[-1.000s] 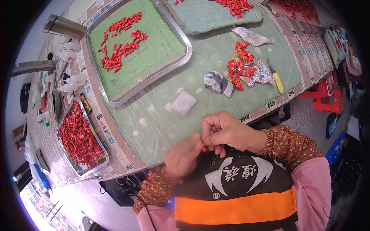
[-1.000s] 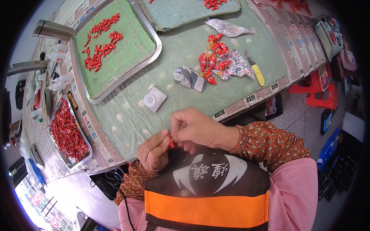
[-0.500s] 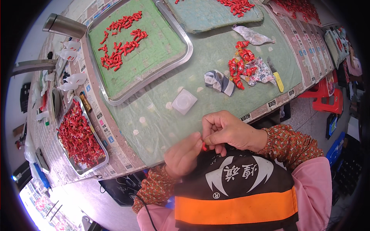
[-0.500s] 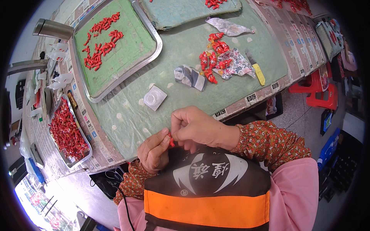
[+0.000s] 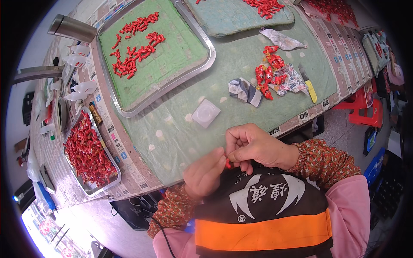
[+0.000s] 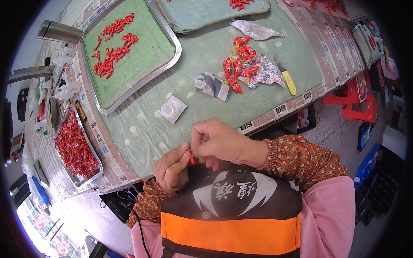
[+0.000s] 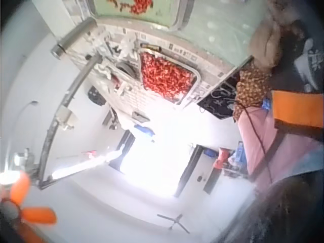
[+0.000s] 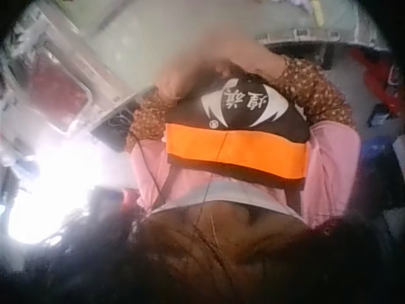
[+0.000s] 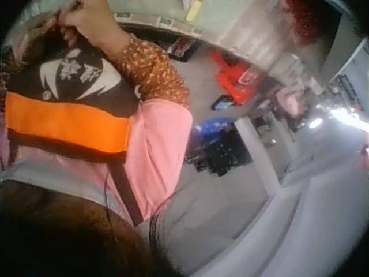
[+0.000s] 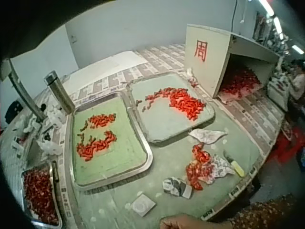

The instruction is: The person dispenses glue from a bottle onto a small pad, takes small plastic components from a tray, and assembles them together by hand using the glue.

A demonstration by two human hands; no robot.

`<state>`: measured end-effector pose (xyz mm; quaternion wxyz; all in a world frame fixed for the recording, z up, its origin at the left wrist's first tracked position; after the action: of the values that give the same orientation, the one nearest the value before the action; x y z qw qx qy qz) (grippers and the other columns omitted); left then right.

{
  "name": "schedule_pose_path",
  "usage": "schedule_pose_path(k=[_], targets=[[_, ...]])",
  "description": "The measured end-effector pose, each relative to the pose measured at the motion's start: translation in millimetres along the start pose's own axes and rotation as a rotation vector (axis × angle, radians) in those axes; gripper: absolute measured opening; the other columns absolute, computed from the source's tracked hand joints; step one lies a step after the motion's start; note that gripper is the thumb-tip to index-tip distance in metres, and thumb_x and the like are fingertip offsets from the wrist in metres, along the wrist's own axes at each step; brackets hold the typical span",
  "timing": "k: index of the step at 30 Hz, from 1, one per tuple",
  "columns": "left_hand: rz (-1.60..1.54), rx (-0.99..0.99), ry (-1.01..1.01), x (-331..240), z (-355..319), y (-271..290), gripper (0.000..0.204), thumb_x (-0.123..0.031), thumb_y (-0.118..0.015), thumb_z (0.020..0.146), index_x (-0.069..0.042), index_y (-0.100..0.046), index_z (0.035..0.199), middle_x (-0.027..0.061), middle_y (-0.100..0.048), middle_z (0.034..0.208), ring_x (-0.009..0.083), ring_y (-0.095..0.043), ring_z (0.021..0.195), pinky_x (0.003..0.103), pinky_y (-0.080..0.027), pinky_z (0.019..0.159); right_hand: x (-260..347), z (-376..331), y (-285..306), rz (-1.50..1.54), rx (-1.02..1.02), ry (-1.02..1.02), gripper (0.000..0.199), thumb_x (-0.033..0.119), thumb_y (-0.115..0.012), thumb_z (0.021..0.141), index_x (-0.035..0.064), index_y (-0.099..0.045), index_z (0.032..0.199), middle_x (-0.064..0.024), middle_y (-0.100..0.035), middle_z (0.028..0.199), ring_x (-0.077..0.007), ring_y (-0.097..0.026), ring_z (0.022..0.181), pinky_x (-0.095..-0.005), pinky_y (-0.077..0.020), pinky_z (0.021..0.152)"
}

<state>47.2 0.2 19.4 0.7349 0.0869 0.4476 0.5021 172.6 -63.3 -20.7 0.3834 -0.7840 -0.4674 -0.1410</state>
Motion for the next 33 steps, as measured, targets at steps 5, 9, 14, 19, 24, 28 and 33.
schedule_pose_path(k=[5, 9, 14, 19, 24, 28, 33], targets=[[-0.001, 0.017, -0.011, -1.0, -0.1, -0.3, 0.016, 0.007, -0.070, 0.077, 0.002, -0.060, 0.089, 0.0229, -0.070, 0.094, 0.0298, -0.071, 0.076, 0.033, -0.060, 0.062, 1.7, -0.6, -0.5, -0.010, -0.003, 0.004, 0.010, 0.003, -0.065, 0.084, 0.0012, -0.055, 0.083, -0.0080, -0.062, 0.072, -0.0097, -0.059, 0.052, -0.0214, -0.0489, 0.043], [-0.009, 0.020, -0.008, -0.3, 0.5, -1.2, 0.018, 0.007, -0.070, 0.078, 0.002, -0.059, 0.092, 0.0228, -0.069, 0.097, 0.0295, -0.071, 0.078, 0.033, -0.060, 0.062, 1.3, -0.4, 1.1, 0.027, 0.017, 0.010, 0.010, 0.003, -0.065, 0.084, 0.0007, -0.055, 0.084, -0.0080, -0.062, 0.072, -0.0098, -0.060, 0.052, -0.0215, -0.0497, 0.044], [-0.062, -0.030, 0.124, 3.5, 2.4, 0.2, 0.021, 0.004, -0.070, 0.076, -0.001, -0.067, 0.096, 0.0190, -0.071, 0.098, 0.0284, -0.072, 0.081, 0.033, -0.058, 0.068, 4.9, -3.0, 1.9, 0.080, 0.035, 0.036, 0.009, 0.005, -0.064, 0.086, 0.0007, -0.055, 0.085, -0.0079, -0.062, 0.072, -0.0096, -0.060, 0.053, -0.0217, -0.0500, 0.044], [-0.348, -0.092, 0.392, 15.8, 9.3, 0.5, 0.026, 0.007, -0.071, 0.079, -0.003, -0.064, 0.101, 0.0151, -0.069, 0.097, 0.0239, -0.069, 0.082, 0.031, -0.056, 0.071, 17.5, -9.6, -0.4, 0.101, 0.035, 0.113, 0.013, 0.013, -0.059, 0.094, 0.0011, -0.055, 0.091, -0.0078, -0.062, 0.073, -0.0096, -0.060, 0.053, -0.0220, -0.0511, 0.046], [-0.864, -0.153, 0.898, 27.2, -10.7, -11.0, 0.023, 0.001, -0.067, 0.087, -0.003, -0.053, 0.104, 0.0102, -0.064, 0.094, 0.0159, -0.065, 0.072, 0.025, -0.054, 0.064, 25.6, -15.1, 2.9, 0.008, 0.021, 0.233, 0.013, 0.014, -0.057, 0.095, 0.0012, -0.054, 0.097, -0.0065, -0.061, 0.078, -0.0088, -0.060, 0.058, -0.0217, -0.0510, 0.048], [-1.120, -0.138, 1.153, 26.8, -16.8, -19.5, 0.019, -0.005, -0.065, 0.090, -0.004, -0.051, 0.103, 0.0080, -0.064, 0.089, 0.0133, -0.064, 0.065, 0.024, -0.052, 0.056, 33.0, -21.8, -4.4, -0.131, 0.004, 0.371, 0.011, 0.007, -0.058, 0.093, 0.0013, -0.054, 0.101, -0.0034, -0.059, 0.085, -0.0053, -0.059, 0.070, -0.0191, -0.0494, 0.056], [-1.179, -0.115, 1.172, 24.5, -11.8, -20.0, 0.017, -0.007, -0.063, 0.091, -0.004, -0.052, 0.104, 0.0068, -0.064, 0.088, 0.0128, -0.064, 0.067, 0.024, -0.052, 0.057, 45.2, -29.3, -8.9, -0.470, -0.117, 0.635, 0.013, 0.004, -0.060, 0.091, 0.0028, -0.056, 0.103, -0.0002, -0.059, 0.086, -0.0033, -0.056, 0.075, -0.0185, -0.0455, 0.062]])
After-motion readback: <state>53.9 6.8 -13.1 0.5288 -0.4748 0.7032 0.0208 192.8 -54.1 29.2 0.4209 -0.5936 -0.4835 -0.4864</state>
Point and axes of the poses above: each hand's wrist, its own z-axis towards the middle knuckle, its own y-axis out of the back of the hand, x = y × z, the point moved 7 cm from there along z, towards the middle knuckle
